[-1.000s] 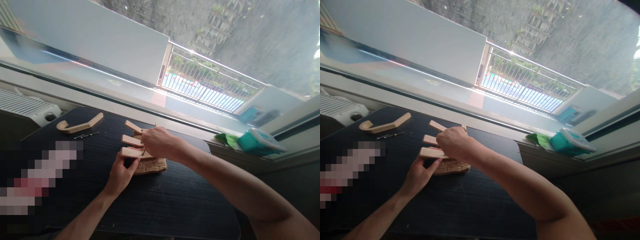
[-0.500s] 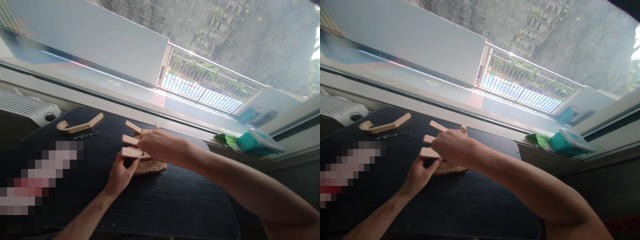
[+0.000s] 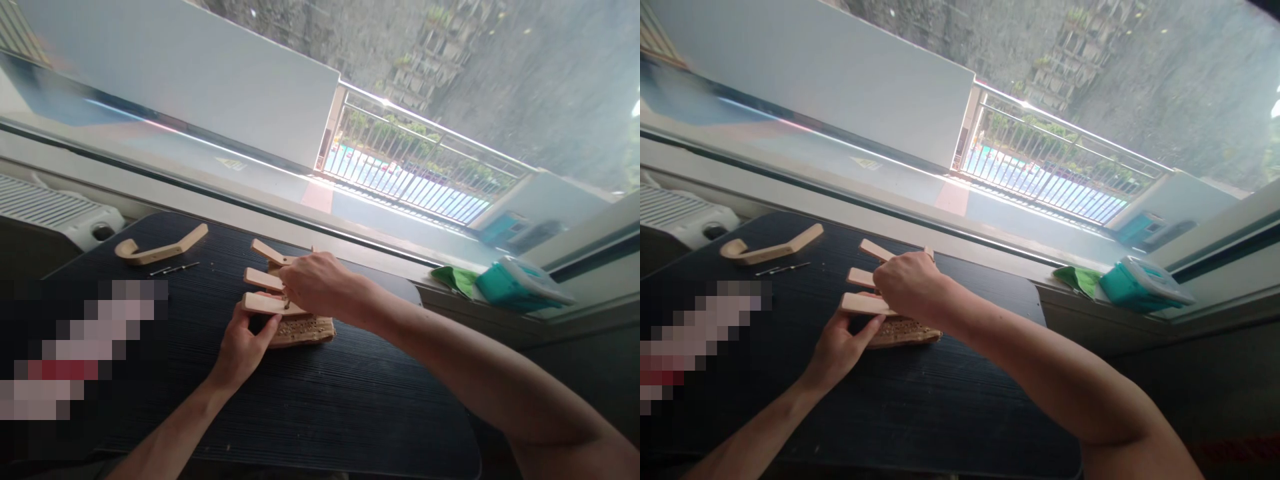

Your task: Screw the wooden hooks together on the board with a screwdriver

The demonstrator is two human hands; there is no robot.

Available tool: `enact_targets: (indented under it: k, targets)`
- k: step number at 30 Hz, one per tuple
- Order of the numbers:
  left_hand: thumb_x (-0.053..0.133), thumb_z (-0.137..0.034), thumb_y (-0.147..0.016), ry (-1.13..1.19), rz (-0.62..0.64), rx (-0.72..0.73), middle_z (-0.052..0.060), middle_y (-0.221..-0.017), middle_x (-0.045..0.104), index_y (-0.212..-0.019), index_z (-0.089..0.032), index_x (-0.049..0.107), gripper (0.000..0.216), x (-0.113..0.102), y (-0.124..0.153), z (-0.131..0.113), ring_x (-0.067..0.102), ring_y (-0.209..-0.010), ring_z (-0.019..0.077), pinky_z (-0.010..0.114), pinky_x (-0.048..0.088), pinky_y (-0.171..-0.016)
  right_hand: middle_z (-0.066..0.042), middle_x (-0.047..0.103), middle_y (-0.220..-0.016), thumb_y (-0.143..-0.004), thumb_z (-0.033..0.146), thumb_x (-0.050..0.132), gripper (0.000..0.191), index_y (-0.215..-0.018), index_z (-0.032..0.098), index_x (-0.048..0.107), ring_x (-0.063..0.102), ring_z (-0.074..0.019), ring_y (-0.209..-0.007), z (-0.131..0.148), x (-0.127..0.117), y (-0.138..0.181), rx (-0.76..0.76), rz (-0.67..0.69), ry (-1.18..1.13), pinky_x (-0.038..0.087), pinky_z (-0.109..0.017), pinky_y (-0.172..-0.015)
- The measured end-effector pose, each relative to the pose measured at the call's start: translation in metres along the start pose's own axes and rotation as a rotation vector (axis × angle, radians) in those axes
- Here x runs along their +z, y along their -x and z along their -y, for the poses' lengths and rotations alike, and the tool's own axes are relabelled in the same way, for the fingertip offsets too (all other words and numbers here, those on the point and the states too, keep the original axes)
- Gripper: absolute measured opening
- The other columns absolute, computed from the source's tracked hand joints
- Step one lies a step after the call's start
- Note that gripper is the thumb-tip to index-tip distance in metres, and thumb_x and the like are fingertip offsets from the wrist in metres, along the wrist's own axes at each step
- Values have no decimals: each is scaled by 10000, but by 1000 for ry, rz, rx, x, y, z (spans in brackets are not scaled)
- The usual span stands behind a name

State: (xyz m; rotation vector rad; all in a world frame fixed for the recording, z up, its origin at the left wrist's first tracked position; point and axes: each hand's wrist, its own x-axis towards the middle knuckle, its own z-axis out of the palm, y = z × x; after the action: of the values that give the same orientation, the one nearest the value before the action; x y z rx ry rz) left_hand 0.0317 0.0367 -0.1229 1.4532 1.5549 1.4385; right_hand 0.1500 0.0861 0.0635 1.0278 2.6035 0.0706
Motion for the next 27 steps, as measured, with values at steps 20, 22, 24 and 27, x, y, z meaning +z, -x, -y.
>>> enact_targets:
  k: [20, 22, 24, 27]
  targets:
    - [625, -432, -738, -5, 18, -28, 78, -1061, 666, -989, -185, 628, 352, -1, -1, -3, 602, -1073, 257, 404, 437, -1010, -106, 685, -746, -849, 111, 489, 201, -779, 137, 676, 656, -227, -781, -5, 5, -1, -101, -18, -34, 443, -308, -621]
    - [629, -433, -735, -4, 19, -23, 82, -1055, 665, -991, -178, 627, 361, -1, 0, -3, 604, -1067, 258, 404, 440, -1006, -108, 693, -760, -861, 134, 473, 213, -792, 142, 674, 657, -224, -770, -4, 6, 0, -67, -19, -26, 456, -326, -635]
    - [631, -435, -736, -12, 22, -27, 85, -1055, 666, -1001, -174, 625, 373, -1, 0, -3, 607, -1065, 260, 404, 443, -1001, -105, 698, -778, -866, 146, 472, 202, -837, 139, 672, 657, -224, -754, -3, 4, 1, -41, -22, -12, 461, -334, -629]
    - [628, -443, -738, -8, 31, -40, 91, -1062, 670, -1004, -167, 629, 383, -2, 0, -4, 607, -1075, 264, 405, 440, -1004, -97, 700, -842, -861, 124, 494, 182, -922, 135, 666, 660, -223, -758, -2, -1, 6, -50, -57, 27, 451, -308, -593]
